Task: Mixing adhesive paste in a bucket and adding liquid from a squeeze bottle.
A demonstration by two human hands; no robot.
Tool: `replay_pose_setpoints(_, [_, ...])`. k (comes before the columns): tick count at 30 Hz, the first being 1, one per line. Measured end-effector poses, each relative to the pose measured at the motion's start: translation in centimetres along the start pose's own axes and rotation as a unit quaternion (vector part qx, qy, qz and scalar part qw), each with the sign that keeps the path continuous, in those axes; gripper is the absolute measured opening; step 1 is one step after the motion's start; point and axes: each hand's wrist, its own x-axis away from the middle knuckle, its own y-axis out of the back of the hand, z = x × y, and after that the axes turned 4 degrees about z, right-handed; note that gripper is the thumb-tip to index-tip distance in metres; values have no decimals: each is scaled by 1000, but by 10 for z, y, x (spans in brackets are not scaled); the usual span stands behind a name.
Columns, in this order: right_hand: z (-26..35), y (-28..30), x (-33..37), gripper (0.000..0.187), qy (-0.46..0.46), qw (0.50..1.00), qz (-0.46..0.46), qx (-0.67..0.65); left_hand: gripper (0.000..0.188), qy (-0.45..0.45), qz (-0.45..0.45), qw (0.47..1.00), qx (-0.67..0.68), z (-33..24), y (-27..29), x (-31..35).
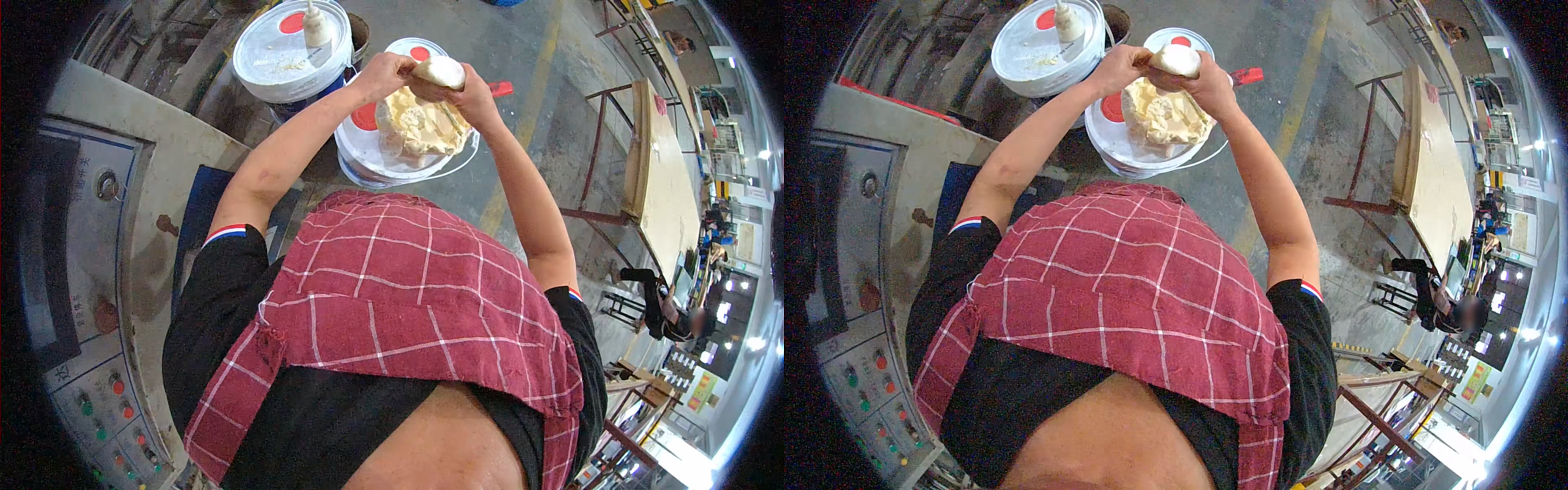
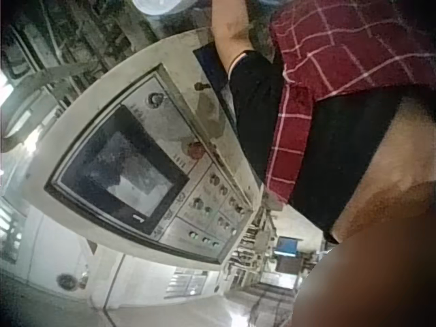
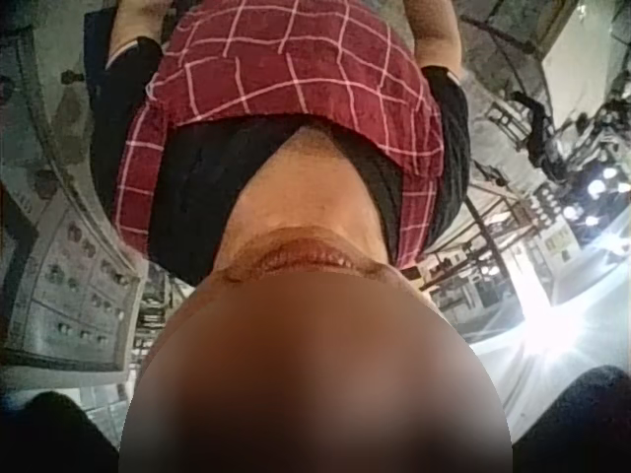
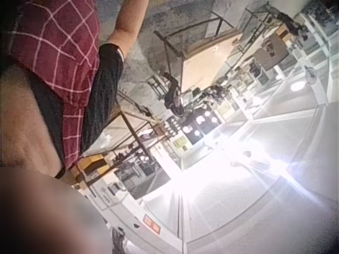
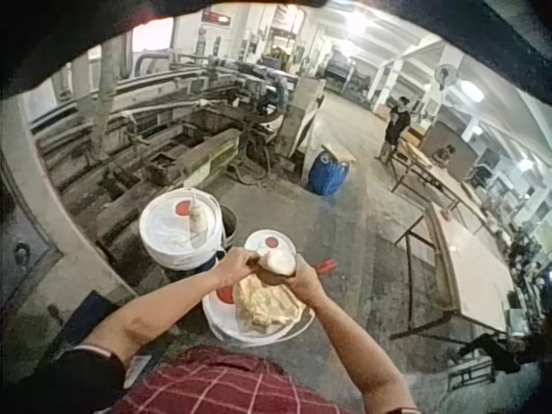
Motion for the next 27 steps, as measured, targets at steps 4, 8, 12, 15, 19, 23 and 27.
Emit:
replay_pose_setpoints(4, [7, 4, 1, 28, -11, 1000, -14, 6, 21, -6, -47, 999, 1, 1, -8, 2])
replay_pose_setpoints(8, [6, 1, 3, 15, -5, 998, -43, -39, 18, 13, -52, 998, -24, -1, -11, 3])
replay_pose_setpoints(12, [7, -1, 1, 14, -7, 997, -49, -56, 31, -2, -54, 996, 68, 3, -14, 5])
replay_pose_setpoints(15, [-11, 0, -2, 18, -42, 996, -20, -75, 47, -110, -73, 991, 18, -21, -10, 3])
replay_pose_setpoints(19, [-8, 3, -2, 47, -24, 998, 57, 5, 49, -92, -9, 996, 18, -19, -3, 4])
replay_pose_setpoints(23, [7, 15, 1, 49, 112, 990, 77, 34, 44, -93, -26, 995, 8, -20, -5, 8])
replay_pose_setpoints(27, [0, 16, -3, 37, 99, 975, 93, 178, 32, -116, -64, 990, -45, -25, -12, 8])
